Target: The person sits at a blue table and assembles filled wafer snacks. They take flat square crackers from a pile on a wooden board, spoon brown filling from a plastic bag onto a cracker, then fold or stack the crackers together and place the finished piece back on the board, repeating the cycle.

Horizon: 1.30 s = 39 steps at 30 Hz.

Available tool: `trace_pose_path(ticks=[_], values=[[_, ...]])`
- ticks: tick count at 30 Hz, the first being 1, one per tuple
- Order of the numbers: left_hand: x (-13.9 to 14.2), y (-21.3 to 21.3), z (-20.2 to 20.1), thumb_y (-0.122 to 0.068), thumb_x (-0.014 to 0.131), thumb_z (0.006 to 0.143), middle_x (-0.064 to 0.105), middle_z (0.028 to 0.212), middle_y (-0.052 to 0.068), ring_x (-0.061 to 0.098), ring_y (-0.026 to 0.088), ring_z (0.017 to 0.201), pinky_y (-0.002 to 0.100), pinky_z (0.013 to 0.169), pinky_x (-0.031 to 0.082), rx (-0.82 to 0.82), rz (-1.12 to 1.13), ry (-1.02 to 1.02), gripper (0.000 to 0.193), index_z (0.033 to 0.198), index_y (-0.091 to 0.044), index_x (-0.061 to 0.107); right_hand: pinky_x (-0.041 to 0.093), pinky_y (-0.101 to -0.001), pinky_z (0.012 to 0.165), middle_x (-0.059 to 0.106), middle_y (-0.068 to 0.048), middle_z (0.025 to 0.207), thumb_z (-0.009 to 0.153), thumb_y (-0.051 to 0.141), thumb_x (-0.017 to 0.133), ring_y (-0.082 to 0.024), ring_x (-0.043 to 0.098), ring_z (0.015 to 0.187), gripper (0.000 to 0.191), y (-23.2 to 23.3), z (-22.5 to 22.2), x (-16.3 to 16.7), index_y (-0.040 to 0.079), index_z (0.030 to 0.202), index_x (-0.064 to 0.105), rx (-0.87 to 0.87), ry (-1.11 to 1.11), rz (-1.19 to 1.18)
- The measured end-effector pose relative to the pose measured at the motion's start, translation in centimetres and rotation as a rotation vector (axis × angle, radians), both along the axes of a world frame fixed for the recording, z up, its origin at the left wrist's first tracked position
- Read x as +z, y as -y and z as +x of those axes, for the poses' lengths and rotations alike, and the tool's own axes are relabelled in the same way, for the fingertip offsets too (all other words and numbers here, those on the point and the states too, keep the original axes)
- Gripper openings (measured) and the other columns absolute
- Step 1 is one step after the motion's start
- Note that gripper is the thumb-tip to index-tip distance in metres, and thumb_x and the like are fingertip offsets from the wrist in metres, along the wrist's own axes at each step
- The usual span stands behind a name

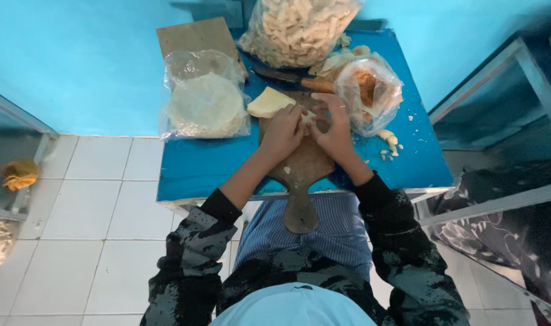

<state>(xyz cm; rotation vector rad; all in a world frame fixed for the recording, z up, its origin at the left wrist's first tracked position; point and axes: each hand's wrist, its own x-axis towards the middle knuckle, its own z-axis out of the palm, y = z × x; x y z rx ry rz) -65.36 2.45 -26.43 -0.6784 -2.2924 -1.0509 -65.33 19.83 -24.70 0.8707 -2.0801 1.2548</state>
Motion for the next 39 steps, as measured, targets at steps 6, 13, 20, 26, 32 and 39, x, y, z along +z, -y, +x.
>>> trace_pose_path(ticks=[6, 13, 20, 26, 32, 39], values=[[0.7, -0.1, -0.2, -0.004, 0.066, 0.082, 0.059, 0.097, 0.016, 0.061, 0.039, 0.093, 0.051, 0.08, 0.048, -0.016, -0.016, -0.003, 0.028, 0.109, -0.009, 0.059, 0.065, -0.0311, 0.084, 0.055, -0.011, 0.132, 0.081, -0.017, 0.069, -0.021, 0.067, 0.114, 0.061, -0.2, -0.5, 0.9, 0.006, 0.136, 0.056, 0.025, 0.032, -0.03], [-0.5, -0.3, -0.7, -0.005, 0.068, 0.085, 0.058, 0.102, 0.016, 0.06, 0.04, 0.098, 0.051, 0.084, 0.048, -0.018, -0.013, -0.07, 0.021, 0.104, -0.009, 0.061, 0.063, -0.0345, 0.089, 0.05, -0.011, 0.142, 0.083, -0.022, 0.055, -0.021, 0.064, 0.121, 0.066, -1.2, -1.8, -1.0, 0.008, 0.142, 0.05, 0.153, 0.172, -0.209], [-0.5, -0.3, -0.9, -0.004, 0.069, 0.084, 0.058, 0.1, 0.017, 0.06, 0.04, 0.098, 0.051, 0.085, 0.048, -0.007, -0.036, -0.084, 0.021, 0.103, -0.008, 0.062, 0.067, -0.0331, 0.084, 0.053, -0.009, 0.131, 0.08, -0.014, 0.077, -0.02, 0.065, 0.11, 0.067, -1.3, -1.4, -0.3, 0.008, 0.139, 0.054, -0.027, 0.093, -0.05], [-0.5, -0.1, -0.6, -0.002, 0.066, 0.087, 0.059, 0.099, 0.016, 0.06, 0.039, 0.097, 0.052, 0.085, 0.048, -0.011, -0.015, -0.053, 0.02, 0.105, -0.006, 0.059, 0.066, -0.0294, 0.083, 0.053, -0.012, 0.13, 0.077, -0.015, 0.078, -0.022, 0.067, 0.107, 0.068, -0.6, -0.2, 0.3, 0.006, 0.137, 0.056, -0.057, 0.032, 0.077], [-0.2, 0.1, -0.2, -0.002, 0.067, 0.085, 0.059, 0.1, 0.016, 0.061, 0.038, 0.097, 0.052, 0.084, 0.048, -0.032, 0.015, -0.038, 0.026, 0.109, -0.008, 0.058, 0.06, -0.035, 0.089, 0.054, -0.012, 0.129, 0.078, -0.015, 0.079, -0.022, 0.067, 0.104, 0.069, -0.3, 0.4, 0.7, 0.006, 0.139, 0.055, -0.073, -0.126, 0.158], [0.2, 0.1, 0.5, -0.003, 0.068, 0.084, 0.059, 0.1, 0.017, 0.06, 0.04, 0.098, 0.052, 0.085, 0.048, -0.015, -0.021, -0.071, 0.012, 0.096, -0.007, 0.065, 0.06, -0.0344, 0.095, 0.066, -0.012, 0.119, 0.082, -0.008, 0.075, -0.025, 0.071, 0.111, 0.069, -1.1, 1.4, 2.2, 0.007, 0.144, 0.049, 0.099, 0.106, 0.061]])
